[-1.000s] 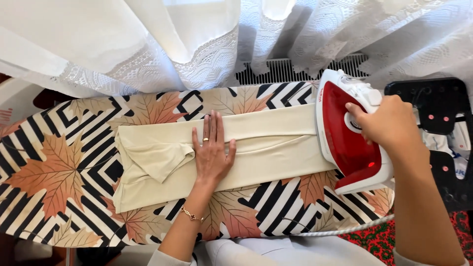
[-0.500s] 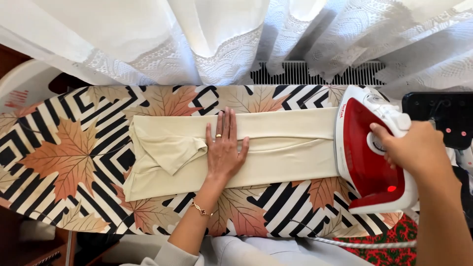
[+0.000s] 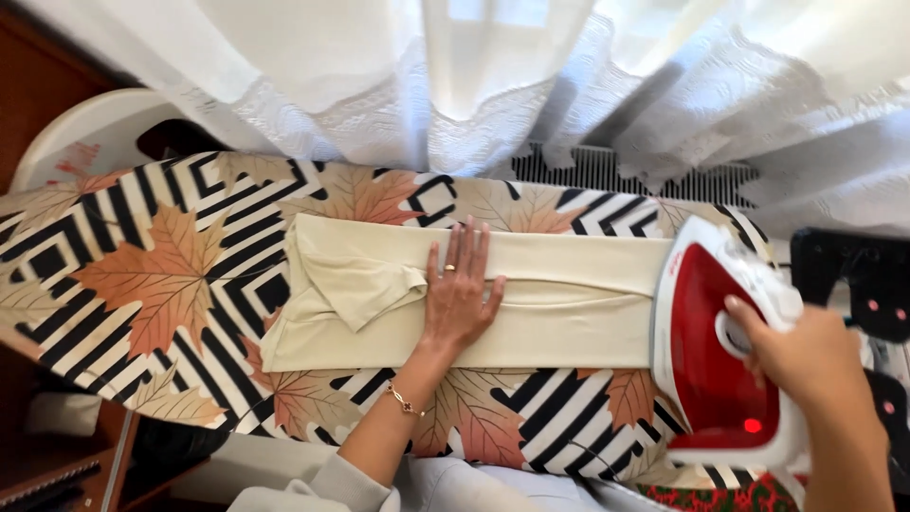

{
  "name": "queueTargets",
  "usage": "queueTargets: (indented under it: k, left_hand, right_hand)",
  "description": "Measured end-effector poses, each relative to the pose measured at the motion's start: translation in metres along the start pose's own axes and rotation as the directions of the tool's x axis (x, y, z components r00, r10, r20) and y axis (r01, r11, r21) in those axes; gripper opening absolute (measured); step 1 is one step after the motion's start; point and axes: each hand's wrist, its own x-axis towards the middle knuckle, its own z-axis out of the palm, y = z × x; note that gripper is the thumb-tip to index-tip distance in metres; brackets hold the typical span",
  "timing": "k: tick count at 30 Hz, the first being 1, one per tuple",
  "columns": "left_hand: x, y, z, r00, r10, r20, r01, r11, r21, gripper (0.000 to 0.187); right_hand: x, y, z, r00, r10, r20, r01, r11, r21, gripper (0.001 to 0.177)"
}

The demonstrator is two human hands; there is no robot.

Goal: The recorder irons a light-colored garment on an ironing board and then folds it neatly.

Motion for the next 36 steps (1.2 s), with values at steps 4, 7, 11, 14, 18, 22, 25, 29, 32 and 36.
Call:
queueTargets:
  k: [4,7,11,14,18,22,25,29,32,36]
  left_hand:
    - [-0.01,0.0,-0.028,0.996,0.004,-0.084,-0.005,1.0,-0.012,0.074]
    - [-0.02,-0.013,-0.057,0.993,0.027,-0.116,-0.028,1.0,-0.006,0.072]
    - [-0.036,-0.045,-0.086,0.981,-0.08,-0.175,0.079,0.997,-0.009,0.068]
    - [-0.049,-0.074,-0.103,0.961,-0.177,-0.212,0.173,0.984,-0.037,0.066]
    - [-0.071,-0.114,-0.131,0.913,-0.289,-0.288,0.263,0.957,-0.126,0.062]
    - [-0.098,-0.142,-0.163,0.867,-0.368,-0.337,0.337,0.93,-0.149,0.06]
    - [-0.124,-0.168,-0.172,0.828,-0.413,-0.379,0.388,0.91,-0.143,0.059]
    - [-0.158,-0.201,-0.184,0.797,-0.455,-0.398,0.447,0.886,-0.119,0.058]
    - [-0.179,-0.215,-0.196,0.768,-0.505,-0.394,0.504,0.856,-0.117,0.059]
    - [-0.207,-0.238,-0.207,0.726,-0.535,-0.432,0.532,0.835,-0.14,0.067]
  right_hand:
    - [-0.002,0.026,0.014,0.994,-0.111,0.004,0.111,0.991,-0.073,0.061]
    - [0.006,0.04,0.036,0.998,-0.05,-0.038,0.053,0.995,0.087,0.058]
    - [-0.012,0.005,0.048,0.98,-0.152,-0.125,0.194,0.852,0.487,0.033]
    - [-0.073,-0.073,0.032,0.936,-0.279,-0.215,0.352,0.729,0.587,0.024]
    - [-0.136,-0.17,0.035,0.891,-0.349,-0.291,0.454,0.666,0.591,0.024]
    - [-0.169,-0.248,0.065,0.787,-0.482,-0.385,0.611,0.522,0.595,0.021]
    - [-0.192,-0.304,0.092,0.699,-0.587,-0.408,0.662,0.316,0.679,0.018]
    - [-0.223,-0.372,0.132,0.681,-0.625,-0.381,0.613,0.202,0.764,0.017]
    - [-0.245,-0.413,0.166,0.636,-0.651,-0.415,0.622,0.113,0.775,0.013]
    - [-0.262,-0.455,0.216,0.558,-0.648,-0.519,0.622,-0.087,0.778,0.015]
